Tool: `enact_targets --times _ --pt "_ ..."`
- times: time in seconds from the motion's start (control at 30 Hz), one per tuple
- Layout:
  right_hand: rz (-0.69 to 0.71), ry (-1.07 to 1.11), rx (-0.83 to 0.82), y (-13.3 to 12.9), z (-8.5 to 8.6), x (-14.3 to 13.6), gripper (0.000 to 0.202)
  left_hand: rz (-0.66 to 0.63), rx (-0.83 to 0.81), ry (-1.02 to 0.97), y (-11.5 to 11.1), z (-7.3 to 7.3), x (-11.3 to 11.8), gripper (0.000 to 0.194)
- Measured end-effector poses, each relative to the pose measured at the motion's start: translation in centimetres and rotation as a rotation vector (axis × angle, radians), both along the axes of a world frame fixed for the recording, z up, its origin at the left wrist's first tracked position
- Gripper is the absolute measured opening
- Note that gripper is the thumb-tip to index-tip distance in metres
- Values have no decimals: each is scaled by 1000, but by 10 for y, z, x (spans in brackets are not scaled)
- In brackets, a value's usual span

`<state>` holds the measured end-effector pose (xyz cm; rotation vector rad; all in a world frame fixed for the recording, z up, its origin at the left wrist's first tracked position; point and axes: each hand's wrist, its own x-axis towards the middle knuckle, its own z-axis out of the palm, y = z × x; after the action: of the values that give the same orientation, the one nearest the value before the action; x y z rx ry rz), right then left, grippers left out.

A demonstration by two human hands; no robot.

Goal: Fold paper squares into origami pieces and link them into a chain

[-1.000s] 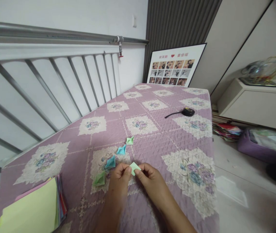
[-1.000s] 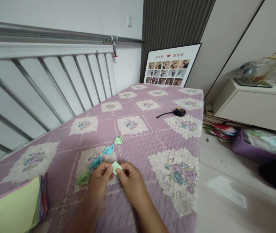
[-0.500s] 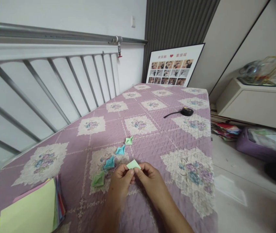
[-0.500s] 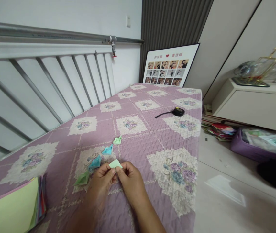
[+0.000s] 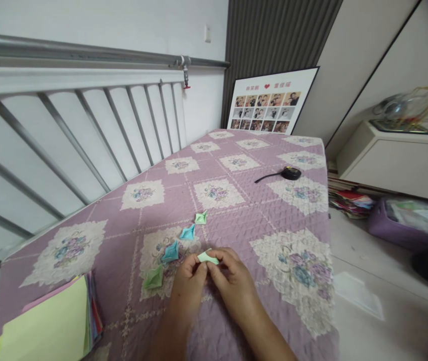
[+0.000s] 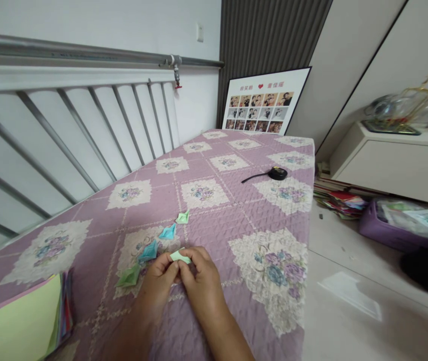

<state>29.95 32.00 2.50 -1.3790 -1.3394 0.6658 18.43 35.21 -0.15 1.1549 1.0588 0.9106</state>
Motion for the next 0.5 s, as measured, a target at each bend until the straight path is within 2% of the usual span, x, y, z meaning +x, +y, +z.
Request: enact_targets --times 0.27,0.5 --pt "16 -28 -92 0 -4 4 18 15 61 23 0 -2 -2 17" --pt "11 -78 -114 0 1 5 17 100 48 -21 -2 9 4 13"
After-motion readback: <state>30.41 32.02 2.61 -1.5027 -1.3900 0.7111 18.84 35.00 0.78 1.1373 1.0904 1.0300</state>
